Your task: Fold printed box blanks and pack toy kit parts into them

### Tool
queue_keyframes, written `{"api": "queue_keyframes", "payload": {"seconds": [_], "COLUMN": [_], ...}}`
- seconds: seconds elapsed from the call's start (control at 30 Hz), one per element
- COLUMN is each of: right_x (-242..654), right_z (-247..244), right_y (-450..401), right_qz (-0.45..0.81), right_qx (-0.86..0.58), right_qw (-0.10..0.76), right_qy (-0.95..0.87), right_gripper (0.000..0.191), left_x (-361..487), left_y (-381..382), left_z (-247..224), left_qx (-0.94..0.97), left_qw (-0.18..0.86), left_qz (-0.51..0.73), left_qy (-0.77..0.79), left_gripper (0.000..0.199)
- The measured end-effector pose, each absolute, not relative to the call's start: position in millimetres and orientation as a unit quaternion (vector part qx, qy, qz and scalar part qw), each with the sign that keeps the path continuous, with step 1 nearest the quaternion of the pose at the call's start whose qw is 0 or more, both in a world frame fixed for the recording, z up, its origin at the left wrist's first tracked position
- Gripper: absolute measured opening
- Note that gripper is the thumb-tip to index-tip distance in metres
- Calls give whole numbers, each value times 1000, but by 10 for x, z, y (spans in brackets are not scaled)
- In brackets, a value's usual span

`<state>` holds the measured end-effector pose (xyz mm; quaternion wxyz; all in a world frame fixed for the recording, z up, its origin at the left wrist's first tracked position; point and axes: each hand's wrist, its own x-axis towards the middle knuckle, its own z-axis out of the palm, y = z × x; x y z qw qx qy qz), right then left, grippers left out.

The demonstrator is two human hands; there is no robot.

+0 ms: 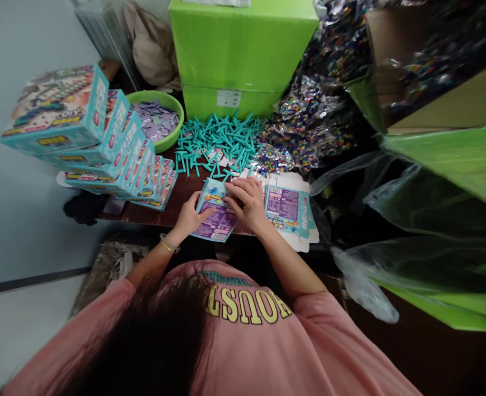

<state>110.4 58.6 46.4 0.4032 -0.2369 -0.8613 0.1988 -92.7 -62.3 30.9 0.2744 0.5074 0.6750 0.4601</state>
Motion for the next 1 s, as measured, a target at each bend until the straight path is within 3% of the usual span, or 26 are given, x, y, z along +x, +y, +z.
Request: {"api": "queue_keyframes", "payload": {"seconds": [0.17,0.37,0.63,0.7,0.8,0.87,1.0], "right_x": [1152,1326,1241,1196,1164,1183,1265], "right_z": [363,294,3,-104,-208,-223,-129], "right_y": [644,681,544,506,469,464,483], "right_qz": [218,285,385,448,509,516,473], "right_qx": [-227,-281,-321,-344,-353,-356,-391], "right_qw": [385,453,481,487,500,506,506], "right_qy": [-868,-797,-719,-666,-605,-593,-606], "right_gripper": [25,65,29,40,71,78,53], "left_x": [-746,-963,-1012,-955,-897,-888,-909], "left_y": [-585,-512,-473,-450,-421,-413,-418], "left_z": [268,202,176,164,154,155,171], "left_qx": [468,431,464,467,458,458,472], "left_qw": [348,288,308,308,305,301,283], "left_qz": [481,524,492,487,500,503,493], "left_qy": [655,675,669,671,669,669,674], "left_gripper": [38,43,42,40,39,41,44]}}
